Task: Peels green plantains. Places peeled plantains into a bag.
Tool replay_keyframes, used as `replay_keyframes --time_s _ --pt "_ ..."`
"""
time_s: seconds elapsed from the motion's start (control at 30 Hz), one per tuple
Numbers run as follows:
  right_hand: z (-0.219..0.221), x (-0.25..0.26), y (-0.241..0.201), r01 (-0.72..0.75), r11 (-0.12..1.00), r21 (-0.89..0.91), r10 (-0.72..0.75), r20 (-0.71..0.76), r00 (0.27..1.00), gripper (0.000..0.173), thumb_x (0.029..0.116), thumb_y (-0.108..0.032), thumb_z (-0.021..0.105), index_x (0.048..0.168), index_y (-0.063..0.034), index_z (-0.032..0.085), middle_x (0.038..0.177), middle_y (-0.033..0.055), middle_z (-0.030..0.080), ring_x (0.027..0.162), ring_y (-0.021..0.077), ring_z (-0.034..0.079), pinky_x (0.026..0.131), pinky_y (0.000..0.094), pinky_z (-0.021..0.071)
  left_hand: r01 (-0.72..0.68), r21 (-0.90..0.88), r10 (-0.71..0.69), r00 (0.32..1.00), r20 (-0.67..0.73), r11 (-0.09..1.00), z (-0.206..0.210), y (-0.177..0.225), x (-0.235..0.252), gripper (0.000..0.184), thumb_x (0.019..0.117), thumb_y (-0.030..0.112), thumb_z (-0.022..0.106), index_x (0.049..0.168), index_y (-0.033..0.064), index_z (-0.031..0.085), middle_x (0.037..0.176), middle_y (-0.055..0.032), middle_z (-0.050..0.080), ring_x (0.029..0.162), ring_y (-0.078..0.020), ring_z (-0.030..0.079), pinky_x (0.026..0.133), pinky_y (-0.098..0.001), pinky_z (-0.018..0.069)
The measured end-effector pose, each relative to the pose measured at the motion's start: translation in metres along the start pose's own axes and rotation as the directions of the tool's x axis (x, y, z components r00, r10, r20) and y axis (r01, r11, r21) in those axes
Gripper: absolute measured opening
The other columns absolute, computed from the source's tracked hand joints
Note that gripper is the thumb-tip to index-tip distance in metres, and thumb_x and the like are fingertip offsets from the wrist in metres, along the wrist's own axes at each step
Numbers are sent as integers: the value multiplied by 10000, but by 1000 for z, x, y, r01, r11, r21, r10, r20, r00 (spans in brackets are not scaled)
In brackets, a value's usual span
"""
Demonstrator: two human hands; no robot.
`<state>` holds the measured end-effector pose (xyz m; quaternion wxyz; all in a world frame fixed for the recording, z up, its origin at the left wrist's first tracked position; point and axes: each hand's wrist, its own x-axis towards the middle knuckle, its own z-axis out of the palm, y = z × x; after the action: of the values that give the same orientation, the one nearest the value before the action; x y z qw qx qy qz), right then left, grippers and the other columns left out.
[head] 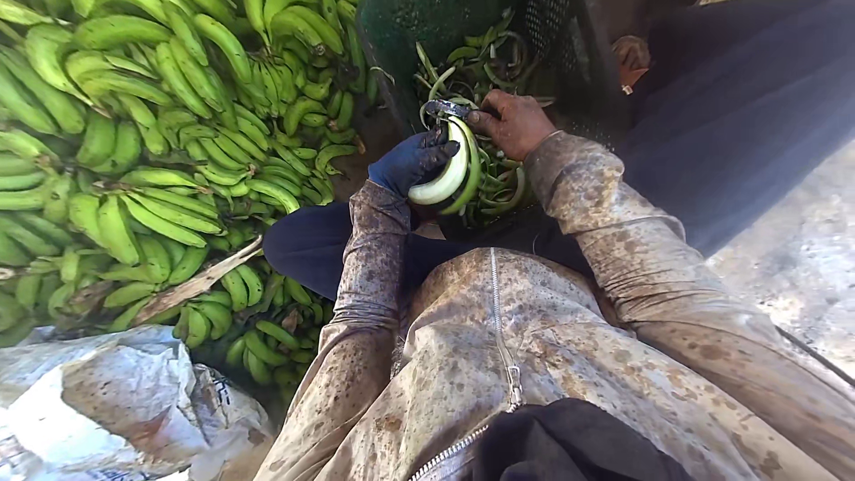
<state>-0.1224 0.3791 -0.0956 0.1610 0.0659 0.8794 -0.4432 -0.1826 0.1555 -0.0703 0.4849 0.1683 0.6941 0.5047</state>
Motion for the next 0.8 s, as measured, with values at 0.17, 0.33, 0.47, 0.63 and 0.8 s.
replay_keyframes --time_s 0.17,0.33,0.47,0.63,0.8 --pt "-12 3 6 -355 924 -144 310 -261 914 603 1056 -517 483 1431 -47 530 1398 257 595 1272 476 585 1021 716 416 -15 -104 18 999 34 994 11 -11 -5 638 941 360 683 1478 78 489 1266 -101 668 1086 -173 678 959 -381 577" --pt "-5 -7 4 -45 992 118 72 -233 970 573 1057 -518 495 1300 -16 626 1212 218 676 1126 341 664 1013 534 502 -420 -689 114 889 -444 591 24 -21 13 434 1093 409 366 1367 87 464 1140 -155 643 997 -285 669 856 -486 592" --pt "26 -24 -6 212 969 126 -200 -102 974 486 1053 -403 561 1272 25 632 1260 228 655 1161 326 653 1054 500 495 -596 -739 -153 737 -659 314 14 -9 15 406 1103 431 288 1197 128 542 1000 -103 657 894 -228 671 766 -439 596" --pt "38 -21 0 314 947 74 -307 -87 948 505 1018 -425 622 1269 13 646 1310 227 630 1220 359 619 1078 553 459 -648 -718 -220 684 -695 253 7 -3 9 334 1096 333 317 1118 86 541 938 -103 645 850 -202 671 750 -388 601" --pt "34 -21 -3 402 910 106 -396 -75 915 565 960 -386 717 1335 11 574 1284 209 646 1198 335 634 1079 530 475 -487 -749 -36 828 -560 449 0 4 2 431 1113 365 236 1041 74 545 840 -108 630 762 -233 656 720 -427 599"
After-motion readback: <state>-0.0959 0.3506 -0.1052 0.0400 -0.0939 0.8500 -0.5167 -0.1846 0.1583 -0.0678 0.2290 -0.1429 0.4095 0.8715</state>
